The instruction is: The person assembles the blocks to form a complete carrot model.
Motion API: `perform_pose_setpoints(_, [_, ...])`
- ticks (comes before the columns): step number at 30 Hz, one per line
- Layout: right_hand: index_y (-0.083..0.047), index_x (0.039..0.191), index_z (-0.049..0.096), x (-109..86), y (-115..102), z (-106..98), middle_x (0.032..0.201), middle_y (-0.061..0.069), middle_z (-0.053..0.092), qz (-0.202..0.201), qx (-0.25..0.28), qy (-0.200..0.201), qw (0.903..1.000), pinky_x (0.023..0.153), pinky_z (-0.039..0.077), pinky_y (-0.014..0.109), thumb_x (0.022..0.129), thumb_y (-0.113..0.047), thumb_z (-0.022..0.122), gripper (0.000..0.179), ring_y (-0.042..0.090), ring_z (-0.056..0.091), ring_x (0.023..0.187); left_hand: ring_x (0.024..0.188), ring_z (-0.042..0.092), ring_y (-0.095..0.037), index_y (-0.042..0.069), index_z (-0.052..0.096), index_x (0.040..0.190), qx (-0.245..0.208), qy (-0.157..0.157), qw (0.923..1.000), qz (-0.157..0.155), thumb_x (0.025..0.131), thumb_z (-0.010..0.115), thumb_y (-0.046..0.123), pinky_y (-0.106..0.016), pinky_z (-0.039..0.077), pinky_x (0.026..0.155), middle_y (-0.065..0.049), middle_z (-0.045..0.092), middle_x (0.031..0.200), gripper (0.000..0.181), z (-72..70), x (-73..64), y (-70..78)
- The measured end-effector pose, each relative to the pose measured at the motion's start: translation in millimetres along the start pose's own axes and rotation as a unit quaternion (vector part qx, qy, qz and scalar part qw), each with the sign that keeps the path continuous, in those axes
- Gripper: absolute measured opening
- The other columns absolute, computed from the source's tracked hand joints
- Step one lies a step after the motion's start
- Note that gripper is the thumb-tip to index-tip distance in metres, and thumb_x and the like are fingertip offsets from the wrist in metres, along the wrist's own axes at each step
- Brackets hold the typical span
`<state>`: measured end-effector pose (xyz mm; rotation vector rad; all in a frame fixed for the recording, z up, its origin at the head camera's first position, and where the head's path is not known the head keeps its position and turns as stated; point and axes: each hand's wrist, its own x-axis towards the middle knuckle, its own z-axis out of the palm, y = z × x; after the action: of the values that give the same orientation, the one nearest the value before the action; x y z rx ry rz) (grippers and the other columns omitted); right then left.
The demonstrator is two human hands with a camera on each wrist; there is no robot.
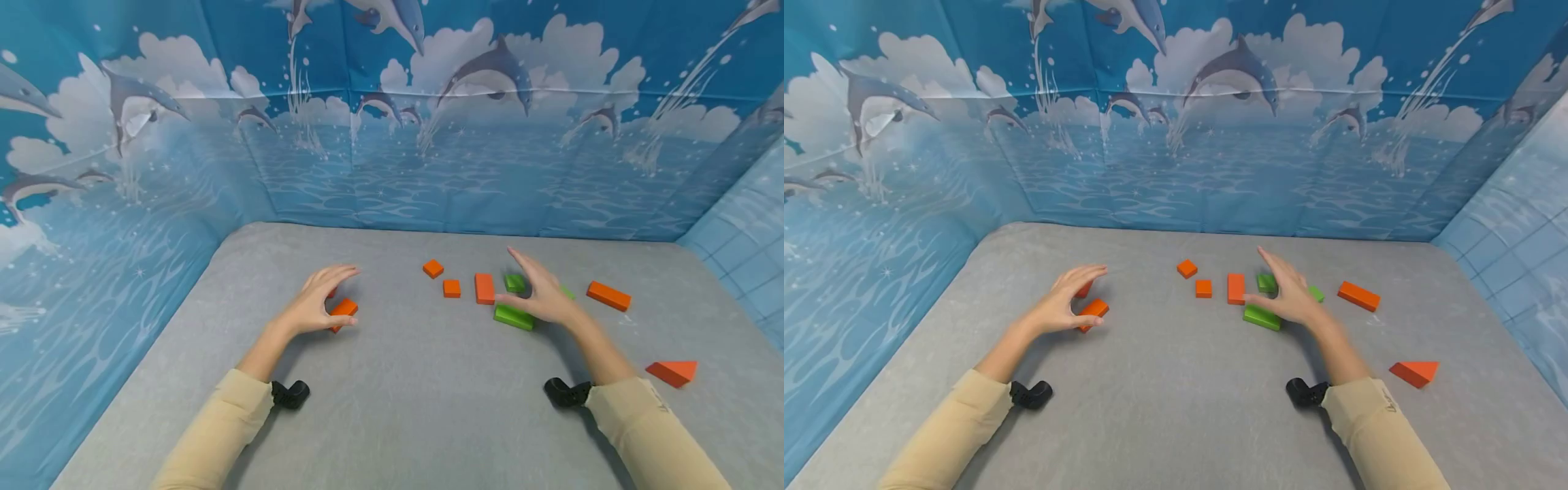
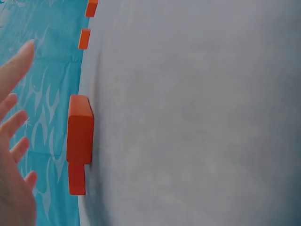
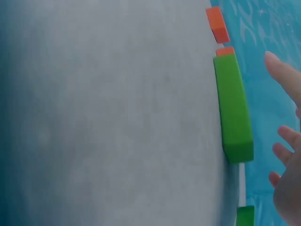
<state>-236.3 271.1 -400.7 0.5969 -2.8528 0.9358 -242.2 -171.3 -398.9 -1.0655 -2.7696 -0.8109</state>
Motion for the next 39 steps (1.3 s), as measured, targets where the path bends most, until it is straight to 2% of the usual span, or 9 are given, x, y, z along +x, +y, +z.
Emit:
perform_pose_setpoints(6, [-0.008, 0.146, 0.017, 4.5, 3, 9, 0.145, 0.022, 0.025, 0.001, 0.042, -0.030, 0.9986, 0.099, 0.017, 0.064, 0.082, -0.032, 0.068, 0.085, 0.042, 0.021, 0.132, 0.132, 0.025, -0.028, 0.013, 0.040, 0.138, -0.042, -0.018, 0.9989, -0.003, 0.071, 0.076, 0.042, -0.055, 0.014, 0.105, -0.005, 0.037, 0.142, 0.081, 4.5, -12.9, -5.4])
perform_pose_setpoints(9, [-0.006, 0.146, 0.020, 5.8, 5, 12, 0.145, 0.021, 0.027, 0.007, 0.051, -0.046, 0.9976, 0.100, 0.017, 0.063, 0.083, -0.032, 0.068, 0.083, 0.041, 0.021, 0.132, 0.131, 0.026, -0.028, 0.012, 0.043, 0.136, -0.059, -0.018, 0.9981, -0.004, 0.069, 0.077, 0.036, -0.055, 0.014, 0.104, -0.005, 0.040, 0.140, 0.079, 6.8, -18.0, -9.8])
perform_pose_setpoints(15, [-0.005, 0.144, 0.025, 5.5, 8, 15, 0.144, 0.020, 0.028, 0.022, 0.071, -0.060, 0.9955, 0.100, 0.017, 0.063, 0.082, -0.032, 0.068, 0.080, 0.041, 0.020, 0.132, 0.127, 0.031, -0.030, 0.010, 0.047, 0.132, -0.061, -0.011, 0.9980, 0.013, 0.067, 0.079, 0.032, -0.055, 0.018, 0.101, -0.007, 0.045, 0.135, 0.075, 9.7, -24.2, -16.2])
perform_pose_setpoints(22, [-0.008, 0.142, 0.031, 5.8, 11, 17, 0.145, 0.019, 0.027, 0.050, 0.051, -0.073, 0.9948, 0.099, 0.015, 0.064, 0.081, -0.038, 0.068, 0.078, 0.041, 0.018, 0.132, 0.129, 0.028, -0.030, 0.015, 0.047, 0.133, -0.056, -0.036, 0.9977, -0.017, 0.068, 0.076, 0.024, -0.055, 0.017, 0.101, -0.007, 0.042, 0.137, 0.072, 10.2, -27.0, -19.8])
perform_pose_setpoints(29, [-0.007, 0.141, 0.034, 7.2, 9, 19, 0.143, 0.023, 0.029, 0.052, 0.018, -0.076, 0.9956, 0.096, 0.008, 0.068, 0.082, -0.038, 0.066, 0.074, 0.044, 0.017, 0.131, 0.131, 0.026, -0.030, 0.018, 0.048, 0.133, -0.054, -0.046, 0.9967, -0.039, 0.069, 0.071, 0.017, -0.057, 0.017, 0.100, -0.007, 0.041, 0.139, 0.068, 9.7, -26.9, -19.7])
perform_pose_setpoints(39, [-0.006, 0.137, 0.040, 11.1, 10, 24, 0.140, 0.023, 0.033, 0.045, 0.011, -0.058, 0.9972, 0.096, 0.008, 0.068, 0.081, -0.035, 0.067, 0.069, 0.044, 0.019, 0.130, 0.128, 0.031, -0.030, 0.014, 0.054, 0.126, -0.045, -0.032, 0.9985, -0.007, 0.073, 0.074, 0.028, -0.054, 0.017, 0.102, -0.005, 0.051, 0.131, 0.059, 10.7, -25.0, -24.2])
